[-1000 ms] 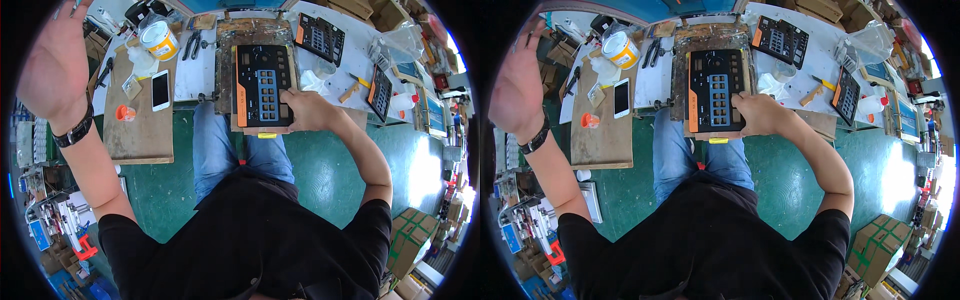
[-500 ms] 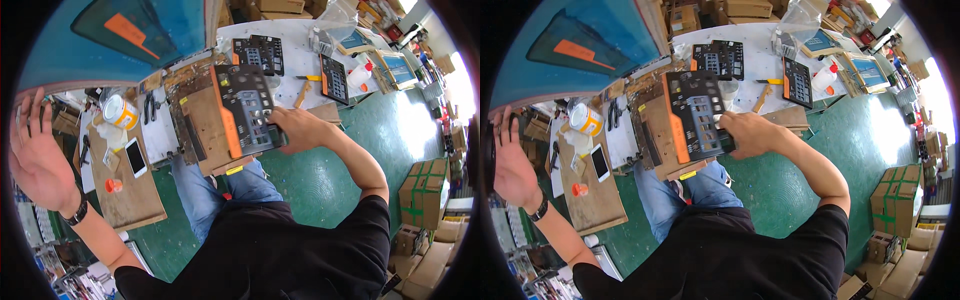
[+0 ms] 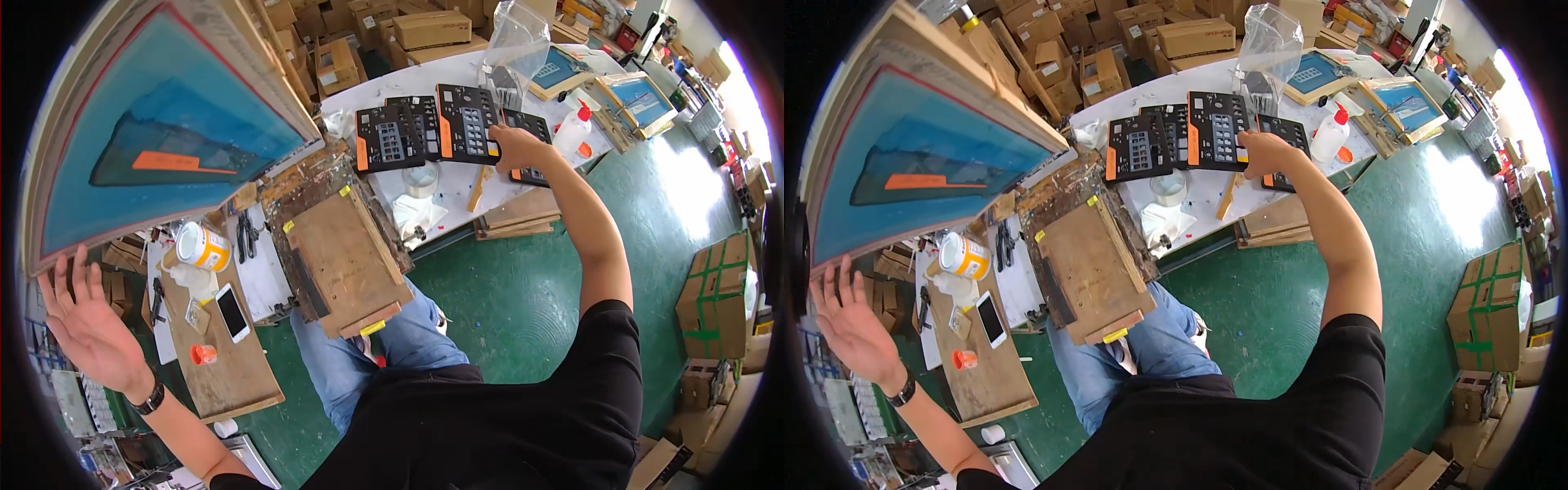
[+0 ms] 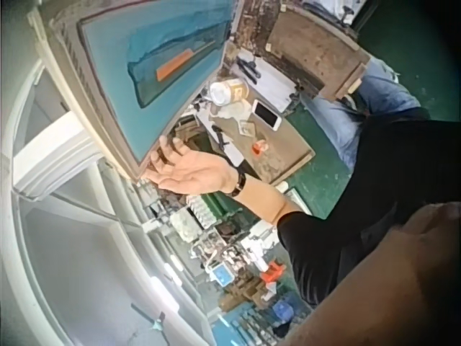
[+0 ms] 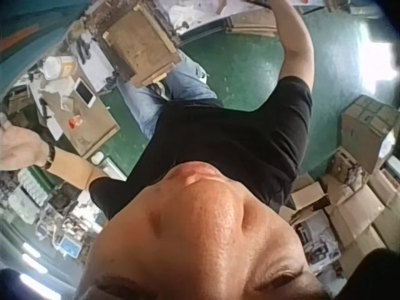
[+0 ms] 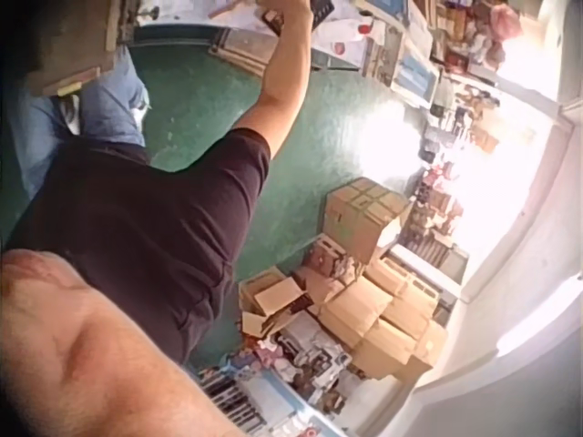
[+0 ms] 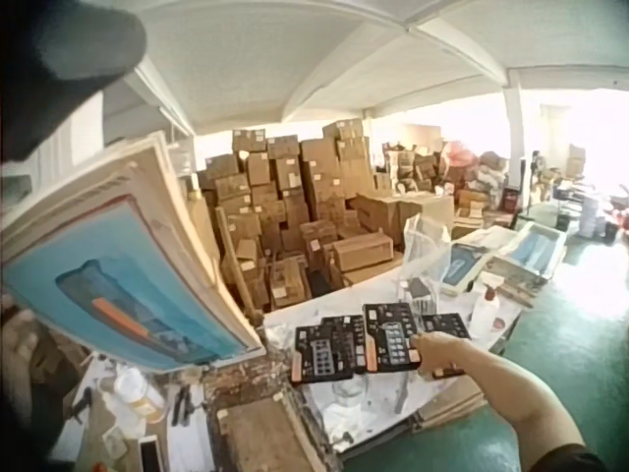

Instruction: The recorder applies orange ink to a screen printing frame and uses a squeegee to spread it over the design area.

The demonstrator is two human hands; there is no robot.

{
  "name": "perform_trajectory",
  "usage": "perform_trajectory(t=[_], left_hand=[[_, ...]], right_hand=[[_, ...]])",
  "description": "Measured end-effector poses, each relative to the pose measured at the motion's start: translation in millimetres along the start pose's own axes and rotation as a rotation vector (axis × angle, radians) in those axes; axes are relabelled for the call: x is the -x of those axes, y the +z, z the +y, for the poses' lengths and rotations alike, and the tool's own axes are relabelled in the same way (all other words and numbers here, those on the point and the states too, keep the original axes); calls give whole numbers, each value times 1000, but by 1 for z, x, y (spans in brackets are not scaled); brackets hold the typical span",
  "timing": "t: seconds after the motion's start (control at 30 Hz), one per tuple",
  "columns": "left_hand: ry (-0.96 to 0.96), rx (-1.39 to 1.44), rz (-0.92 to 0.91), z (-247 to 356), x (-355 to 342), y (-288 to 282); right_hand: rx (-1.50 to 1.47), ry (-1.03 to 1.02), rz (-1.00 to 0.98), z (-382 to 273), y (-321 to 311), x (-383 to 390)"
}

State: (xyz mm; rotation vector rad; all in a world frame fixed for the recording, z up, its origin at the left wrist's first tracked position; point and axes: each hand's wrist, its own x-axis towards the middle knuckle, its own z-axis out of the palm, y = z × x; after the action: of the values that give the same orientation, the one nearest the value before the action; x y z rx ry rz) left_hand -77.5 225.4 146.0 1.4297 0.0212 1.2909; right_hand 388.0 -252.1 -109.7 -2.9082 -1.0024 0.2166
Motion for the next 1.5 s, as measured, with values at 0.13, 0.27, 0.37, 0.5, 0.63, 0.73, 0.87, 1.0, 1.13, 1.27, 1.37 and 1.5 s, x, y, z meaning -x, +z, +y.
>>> perform_trajectory(t=[0.13, 0.27, 0.37, 0.5, 0.63, 0.73, 0.87, 1.0, 1.13, 1.27, 1.37, 1.5], left_hand=[[8, -44, -13, 2, 1, -1], [20, -101, -4, 2, 3, 4], [21, -123, 36, 0, 5, 11], [31, -150, 81, -4, 6, 18], [33, -173, 71, -5, 7, 19], [47, -175, 48, -5, 6, 19], [55, -137, 67, -6, 7, 19], [27, -107, 37, -6, 6, 16], [22, -95, -3, -4, 4, 8], [25, -94, -43, -4, 4, -1], [33, -110, -113, -5, 4, -6], [25, -88, -98, -6, 6, -9]], right_hand=[[45, -21, -16, 21, 19, -41], [58, -53, -15, 35, 33, -69], [55, -69, -17, 43, 40, -81], [1, -51, -6, 47, 45, -86], [-10, -23, 9, 41, 42, -76], [-46, -42, 100, 22, 32, -68], [-348, -220, 225, -38, 30, -69], [-321, -255, 147, -97, 31, -75], [-196, -241, 48, -124, 25, -89], [-98, -233, -25, -132, 24, -101], [-147, -217, -58, -128, 26, -105], [-195, -222, 9, -117, 29, -101]])
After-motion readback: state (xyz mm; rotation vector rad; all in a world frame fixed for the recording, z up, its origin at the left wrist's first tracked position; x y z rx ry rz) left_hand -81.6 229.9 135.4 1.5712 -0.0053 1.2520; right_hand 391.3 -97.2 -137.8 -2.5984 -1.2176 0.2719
